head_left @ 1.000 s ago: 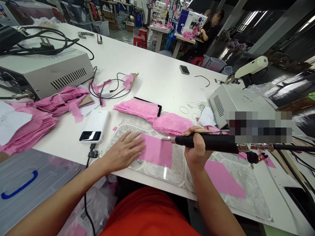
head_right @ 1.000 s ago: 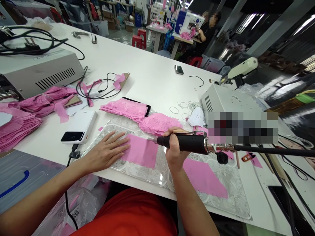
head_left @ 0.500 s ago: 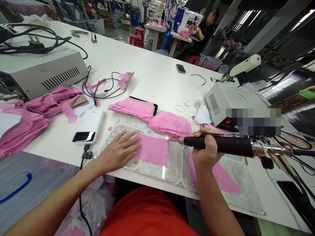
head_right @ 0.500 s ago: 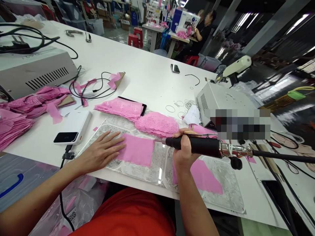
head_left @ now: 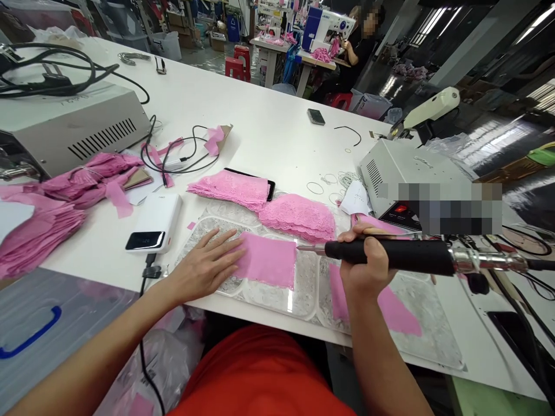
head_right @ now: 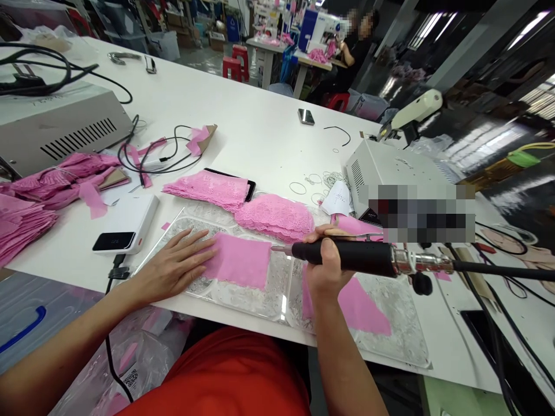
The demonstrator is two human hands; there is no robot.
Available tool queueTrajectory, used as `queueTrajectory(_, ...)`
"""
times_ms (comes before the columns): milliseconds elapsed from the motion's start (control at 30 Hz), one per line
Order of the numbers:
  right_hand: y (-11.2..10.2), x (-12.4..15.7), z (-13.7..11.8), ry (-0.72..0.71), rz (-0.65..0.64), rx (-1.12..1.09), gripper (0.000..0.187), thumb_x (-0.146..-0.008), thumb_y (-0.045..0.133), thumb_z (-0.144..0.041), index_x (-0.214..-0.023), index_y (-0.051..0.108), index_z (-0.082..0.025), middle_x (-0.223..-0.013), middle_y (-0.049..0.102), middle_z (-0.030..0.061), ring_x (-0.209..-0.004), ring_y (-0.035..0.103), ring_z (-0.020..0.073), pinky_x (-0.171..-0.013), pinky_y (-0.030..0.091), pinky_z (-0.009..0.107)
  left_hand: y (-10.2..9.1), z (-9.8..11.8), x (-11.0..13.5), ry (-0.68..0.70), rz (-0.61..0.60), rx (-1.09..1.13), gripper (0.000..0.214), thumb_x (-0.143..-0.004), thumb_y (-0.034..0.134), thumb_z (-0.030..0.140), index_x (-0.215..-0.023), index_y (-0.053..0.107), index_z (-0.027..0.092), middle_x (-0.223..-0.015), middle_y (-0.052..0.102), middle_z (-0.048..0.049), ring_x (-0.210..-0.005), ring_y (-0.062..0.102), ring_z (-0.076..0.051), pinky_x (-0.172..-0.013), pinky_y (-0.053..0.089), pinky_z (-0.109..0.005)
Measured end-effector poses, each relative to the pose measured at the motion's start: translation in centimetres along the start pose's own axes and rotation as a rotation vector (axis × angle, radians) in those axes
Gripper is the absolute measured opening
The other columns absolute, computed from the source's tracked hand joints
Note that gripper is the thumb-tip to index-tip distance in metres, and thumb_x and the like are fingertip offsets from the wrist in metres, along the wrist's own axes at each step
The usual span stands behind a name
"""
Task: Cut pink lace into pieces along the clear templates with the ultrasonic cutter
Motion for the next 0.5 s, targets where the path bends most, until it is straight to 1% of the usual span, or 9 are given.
queueTrajectory(67,-0.4,0.2,-0.4,0.008,-0.002,-0.012,0.007,-0.069,0.057,-0.021,-0.076,0.057,-0.019,-0.074,0.057,-0.0013,-0.057,0.053,0.0099,-0.056,0.047,0.029,-0.6,1.2,-0.3,0.039,0.039,0.02,0.036,-0.094,0.049,0.016,-0.129,0.054,0.019,-0.134,0.058,-0.0083,-0.138,0.037,-0.024,-0.116,0.028,-0.048)
queueTrajectory(133,-0.8,0.5,-0.7,0.006,-0.009,-0.014,0.008,-0.068,0.057,-0.022,-0.075,0.058,-0.019,-0.073,0.057,-0.0008,-0.056,0.054,0.0102,-0.056,0.048,0.03,-0.8,3.1,-0.8,0.083,0.054,0.056,0.034,-0.093,0.05,0.014,-0.127,0.055,0.016,-0.131,0.06,-0.0087,-0.137,0.04,-0.023,-0.116,0.029,-0.046)
queueTrajectory(200,-0.9,0.7,-0.8,0.005,-0.014,-0.013,0.008,-0.068,0.058,-0.022,-0.075,0.058,-0.019,-0.073,0.058,-0.0006,-0.056,0.054,0.0103,-0.056,0.048,0.03,-0.5,5.3,-1.5,0.117,0.042,0.1,0.032,-0.093,0.051,0.016,-0.125,0.056,0.014,-0.129,0.062,-0.0091,-0.135,0.042,-0.022,-0.115,0.03,-0.043)
queueTrajectory(300,-1.0,0.8,-0.8,0.005,-0.013,-0.013,0.008,-0.067,0.058,-0.023,-0.074,0.058,-0.019,-0.072,0.058,-0.0011,-0.055,0.053,0.0107,-0.055,0.048,0.03,0.7,8.3,-2.4,0.147,0.012,0.145,0.033,-0.094,0.051,0.023,-0.126,0.055,0.014,-0.128,0.062,-0.0097,-0.132,0.046,-0.022,-0.114,0.032,-0.041)
queueTrajectory(400,-0.9,0.9,-0.7,0.012,-0.01,-0.01,0.009,-0.067,0.058,-0.024,-0.075,0.057,-0.019,-0.073,0.058,-0.0014,-0.055,0.053,0.0108,-0.055,0.048,0.031,2.2,9.6,-3.0,0.142,-0.018,0.157,0.035,-0.095,0.051,0.026,-0.127,0.055,0.013,-0.128,0.062,-0.01,-0.128,0.049,-0.023,-0.114,0.031,-0.043)
queueTrajectory(500,-0.8,1.1,-0.6,0.025,-0.02,-0.003,0.01,-0.068,0.059,-0.025,-0.075,0.057,-0.019,-0.075,0.057,-0.0011,-0.056,0.053,0.0105,-0.056,0.048,0.031,3.3,9.7,-3.0,0.128,-0.058,0.161,0.036,-0.095,0.049,0.027,-0.128,0.054,0.015,-0.13,0.061,-0.0098,-0.128,0.049,-0.024,-0.115,0.029,-0.044)
Point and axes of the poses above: each hand's wrist, its own x-axis away from the middle knuckle, its own y-axis out of the palm, z = x × y, the point moved 8 cm from there along -x, towards the middle knuckle
